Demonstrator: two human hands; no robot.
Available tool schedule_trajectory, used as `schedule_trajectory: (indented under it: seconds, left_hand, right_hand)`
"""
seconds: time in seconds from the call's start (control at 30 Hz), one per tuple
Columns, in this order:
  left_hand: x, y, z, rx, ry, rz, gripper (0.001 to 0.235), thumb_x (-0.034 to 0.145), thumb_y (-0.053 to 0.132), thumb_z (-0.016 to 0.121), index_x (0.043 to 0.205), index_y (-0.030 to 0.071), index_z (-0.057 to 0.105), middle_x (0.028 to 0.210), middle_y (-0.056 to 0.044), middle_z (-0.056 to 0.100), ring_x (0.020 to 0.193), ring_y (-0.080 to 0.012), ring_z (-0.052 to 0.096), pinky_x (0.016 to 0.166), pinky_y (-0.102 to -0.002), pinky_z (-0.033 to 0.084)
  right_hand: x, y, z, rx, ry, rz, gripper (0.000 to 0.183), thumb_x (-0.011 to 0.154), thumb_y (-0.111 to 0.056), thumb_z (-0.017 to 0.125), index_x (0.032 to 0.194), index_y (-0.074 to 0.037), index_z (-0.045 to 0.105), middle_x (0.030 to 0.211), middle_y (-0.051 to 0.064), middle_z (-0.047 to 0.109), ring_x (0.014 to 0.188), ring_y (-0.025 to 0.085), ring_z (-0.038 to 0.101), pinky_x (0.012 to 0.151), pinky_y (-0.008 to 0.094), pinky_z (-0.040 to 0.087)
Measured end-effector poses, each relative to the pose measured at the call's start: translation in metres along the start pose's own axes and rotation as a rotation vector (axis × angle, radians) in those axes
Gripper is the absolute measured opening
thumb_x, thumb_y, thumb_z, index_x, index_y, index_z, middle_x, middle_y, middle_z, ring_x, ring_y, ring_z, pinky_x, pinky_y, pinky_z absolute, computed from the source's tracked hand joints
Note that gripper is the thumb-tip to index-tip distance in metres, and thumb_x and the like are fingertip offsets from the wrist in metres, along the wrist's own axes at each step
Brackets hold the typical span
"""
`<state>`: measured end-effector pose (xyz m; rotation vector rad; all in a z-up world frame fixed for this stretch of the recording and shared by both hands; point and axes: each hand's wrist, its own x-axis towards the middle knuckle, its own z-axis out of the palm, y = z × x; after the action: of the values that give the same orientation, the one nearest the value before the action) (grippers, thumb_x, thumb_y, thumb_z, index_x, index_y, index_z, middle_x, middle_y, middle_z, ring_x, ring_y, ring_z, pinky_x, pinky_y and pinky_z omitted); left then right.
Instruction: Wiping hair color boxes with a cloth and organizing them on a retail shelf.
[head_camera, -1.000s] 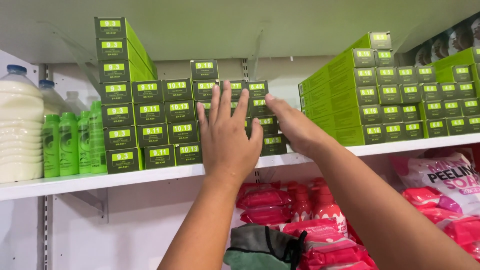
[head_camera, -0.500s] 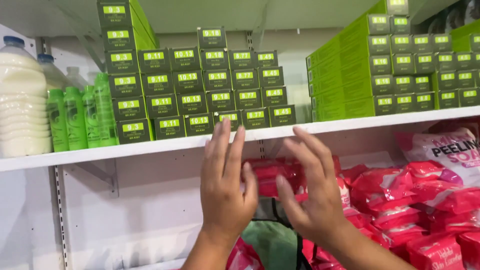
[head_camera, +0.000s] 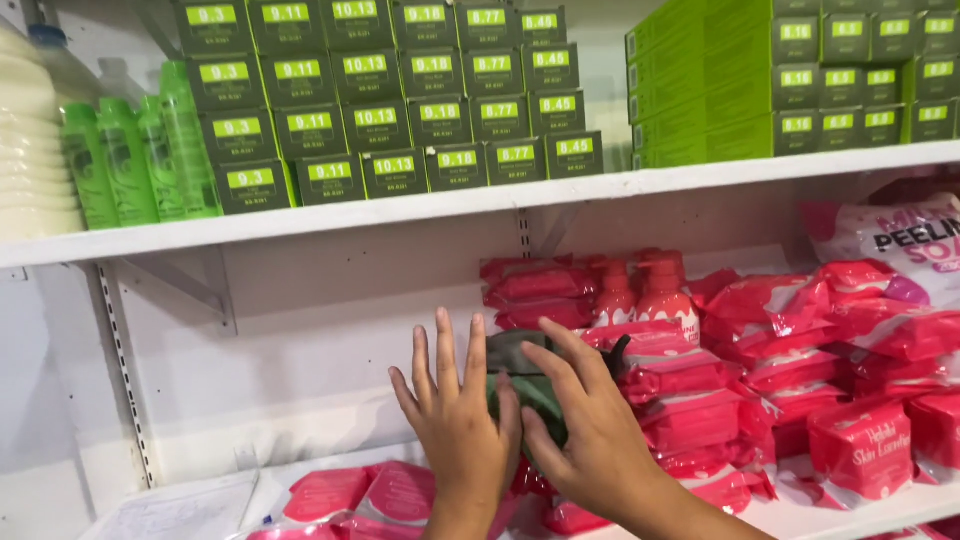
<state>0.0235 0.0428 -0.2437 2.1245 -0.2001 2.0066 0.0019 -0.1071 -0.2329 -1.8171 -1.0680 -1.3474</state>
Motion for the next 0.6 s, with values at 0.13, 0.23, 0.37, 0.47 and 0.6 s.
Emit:
schedule_trajectory:
  seconds: [0.13, 0.23, 0.37, 0.47, 0.6]
  left_hand:
    - [-0.012, -0.007, 0.011, -0.038, -0.030, -0.025, 0.067, 0.085, 0.027, 0.066, 0.149, 0.017, 0.050, 0.160, -0.016, 0.037, 0.148, -0.0401, 0.030, 0.117, -0.068, 0.016]
    - [-0.015, -0.011, 0.017, -0.094, -0.064, -0.063, 0.068, 0.084, 0.025, 0.068, 0.149, 0.015, 0.050, 0.161, -0.017, 0.036, 0.148, -0.0398, 0.031, 0.117, -0.066, 0.018]
    - [-0.017, -0.014, 0.018, -0.311, -0.076, -0.136, 0.065, 0.086, 0.015, 0.067, 0.149, 0.009, 0.051, 0.162, -0.018, 0.039, 0.147, -0.0387, 0.038, 0.119, -0.054, 0.029]
    - [-0.020, -0.020, 0.019, -0.452, -0.122, -0.220, 0.063, 0.087, 0.012, 0.067, 0.148, 0.007, 0.051, 0.161, -0.019, 0.041, 0.144, -0.0392, 0.042, 0.117, -0.050, 0.034]
    - [-0.026, -0.023, 0.016, -0.557, -0.184, -0.280, 0.060, 0.090, 0.012, 0.066, 0.148, 0.005, 0.051, 0.160, -0.023, 0.041, 0.144, -0.0415, 0.043, 0.115, -0.049, 0.037]
  right_hand:
    - [-0.005, 0.004, 0.008, -0.052, -0.012, 0.005, 0.064, 0.077, -0.011, 0.074, 0.136, -0.003, 0.052, 0.151, 0.024, 0.042, 0.136, 0.045, 0.047, 0.109, 0.049, 0.043]
    - [-0.007, 0.011, 0.015, -0.106, -0.049, 0.023, 0.065, 0.077, -0.013, 0.074, 0.137, -0.003, 0.051, 0.151, 0.025, 0.041, 0.138, 0.046, 0.044, 0.110, 0.051, 0.039]
    - [-0.008, 0.019, 0.022, -0.160, -0.189, 0.051, 0.075, 0.076, -0.018, 0.075, 0.143, -0.003, 0.044, 0.153, 0.030, 0.035, 0.144, 0.053, 0.032, 0.113, 0.056, 0.030]
    - [-0.001, 0.015, 0.020, -0.226, -0.349, 0.128, 0.088, 0.075, -0.026, 0.077, 0.151, -0.005, 0.038, 0.153, 0.033, 0.034, 0.142, 0.057, 0.029, 0.113, 0.059, 0.027]
    - [0.009, 0.010, 0.019, -0.297, -0.573, 0.300, 0.095, 0.078, -0.034, 0.072, 0.162, -0.016, 0.029, 0.148, 0.035, 0.038, 0.129, 0.053, 0.045, 0.111, 0.053, 0.035]
